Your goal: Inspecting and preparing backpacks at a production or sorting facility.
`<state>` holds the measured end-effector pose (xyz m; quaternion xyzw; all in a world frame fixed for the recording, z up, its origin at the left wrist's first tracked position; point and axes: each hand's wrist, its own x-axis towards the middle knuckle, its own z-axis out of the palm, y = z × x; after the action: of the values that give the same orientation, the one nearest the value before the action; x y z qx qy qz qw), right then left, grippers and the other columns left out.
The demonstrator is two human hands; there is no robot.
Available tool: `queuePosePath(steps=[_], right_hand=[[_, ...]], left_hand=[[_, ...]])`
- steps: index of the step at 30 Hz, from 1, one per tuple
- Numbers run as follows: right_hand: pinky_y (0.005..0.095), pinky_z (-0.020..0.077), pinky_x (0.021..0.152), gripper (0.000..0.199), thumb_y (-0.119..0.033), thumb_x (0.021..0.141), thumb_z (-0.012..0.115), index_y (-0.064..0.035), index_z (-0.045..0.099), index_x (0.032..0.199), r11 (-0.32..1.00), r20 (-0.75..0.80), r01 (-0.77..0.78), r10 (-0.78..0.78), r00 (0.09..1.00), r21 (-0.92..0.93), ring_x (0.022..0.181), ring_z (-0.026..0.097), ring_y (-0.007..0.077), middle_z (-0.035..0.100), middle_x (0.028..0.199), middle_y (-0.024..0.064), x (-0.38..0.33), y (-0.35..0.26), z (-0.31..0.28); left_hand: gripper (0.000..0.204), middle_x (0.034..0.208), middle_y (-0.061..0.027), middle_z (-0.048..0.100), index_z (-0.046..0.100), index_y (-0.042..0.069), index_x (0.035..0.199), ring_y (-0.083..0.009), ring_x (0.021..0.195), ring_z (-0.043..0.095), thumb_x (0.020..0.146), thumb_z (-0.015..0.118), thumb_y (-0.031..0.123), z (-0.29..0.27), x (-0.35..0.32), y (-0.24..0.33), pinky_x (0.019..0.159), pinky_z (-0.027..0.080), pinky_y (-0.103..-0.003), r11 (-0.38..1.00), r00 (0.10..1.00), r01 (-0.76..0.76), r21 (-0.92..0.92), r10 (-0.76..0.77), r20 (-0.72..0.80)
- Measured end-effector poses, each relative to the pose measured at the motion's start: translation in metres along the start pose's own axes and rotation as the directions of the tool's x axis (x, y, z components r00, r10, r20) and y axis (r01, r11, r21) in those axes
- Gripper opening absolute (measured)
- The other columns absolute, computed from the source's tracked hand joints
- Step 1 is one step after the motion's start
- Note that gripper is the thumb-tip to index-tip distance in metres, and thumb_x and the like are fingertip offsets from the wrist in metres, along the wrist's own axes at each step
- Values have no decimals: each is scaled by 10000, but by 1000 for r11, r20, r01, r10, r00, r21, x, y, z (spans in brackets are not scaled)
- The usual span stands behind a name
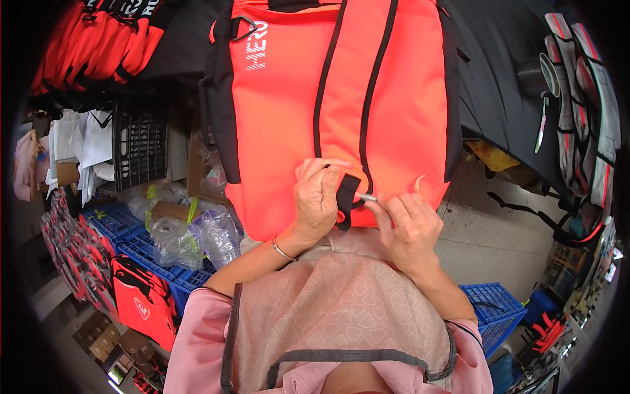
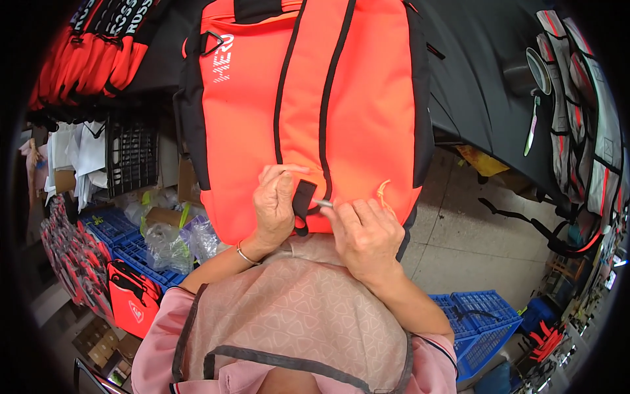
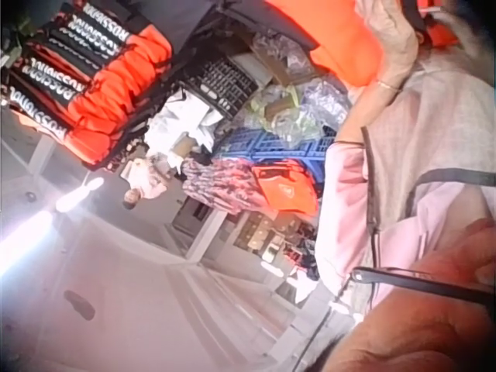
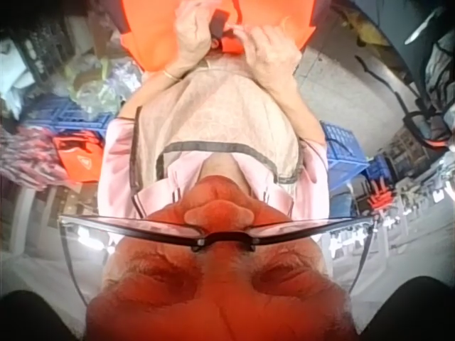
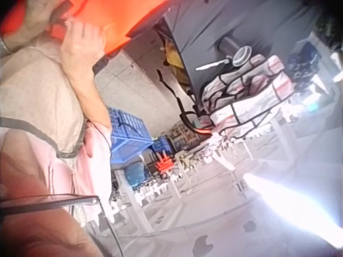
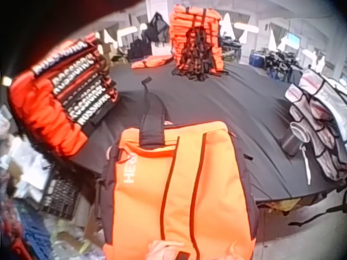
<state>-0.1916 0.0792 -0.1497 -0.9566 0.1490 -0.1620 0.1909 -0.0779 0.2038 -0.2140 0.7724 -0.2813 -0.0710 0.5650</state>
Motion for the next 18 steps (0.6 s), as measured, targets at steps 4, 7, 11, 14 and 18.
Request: queuePosePath(steps=[4,7,11,14,18], right_hand=[[352,451,518,186,-151,715,821,-54,668,758,976,12,-58,56,998,208,574,589,232,620,683,68,-4,1,-2],[322,460,540,223,-213,728,807,-62,678,828,986,-39,-74,81,996,152,597,595,218,602,690,53,-3,5,-1],[333,458,528,185,-153,717,822,-63,676,786,992,-41,-73,78,996,102,592,605,218,634,697,61,3,1,0],[338,458,530,180,-158,721,818,-70,681,798,1000,-44,-26,26,999,14,596,607,217,634,703,56,3,0,1],[312,486,584,192,-164,750,802,-50,680,844,984,92,-97,84,992,149,649,626,206,649,753,61,-6,10,-3]], left_hand=[[292,954,-75,691,676,10,864,-244,884,574,1010,469,155,0,1,-1,863,393,-356,999,1000,26,-38,-27,-10],[378,951,-97,686,689,-13,911,-220,889,581,1042,426,226,-1,-2,-5,867,404,-339,1000,1000,12,8,-12,8],[374,949,-97,686,692,-9,922,-219,890,580,1042,424,223,-2,0,-3,867,403,-337,1000,1000,7,16,-7,16],[368,949,-94,686,693,-7,921,-220,888,581,1040,426,216,-3,1,0,868,403,-337,1000,1000,23,6,-23,14],[322,1008,-83,685,683,-2,906,-235,922,579,1025,453,191,-4,0,0,887,396,-351,999,998,21,-26,-19,55]])
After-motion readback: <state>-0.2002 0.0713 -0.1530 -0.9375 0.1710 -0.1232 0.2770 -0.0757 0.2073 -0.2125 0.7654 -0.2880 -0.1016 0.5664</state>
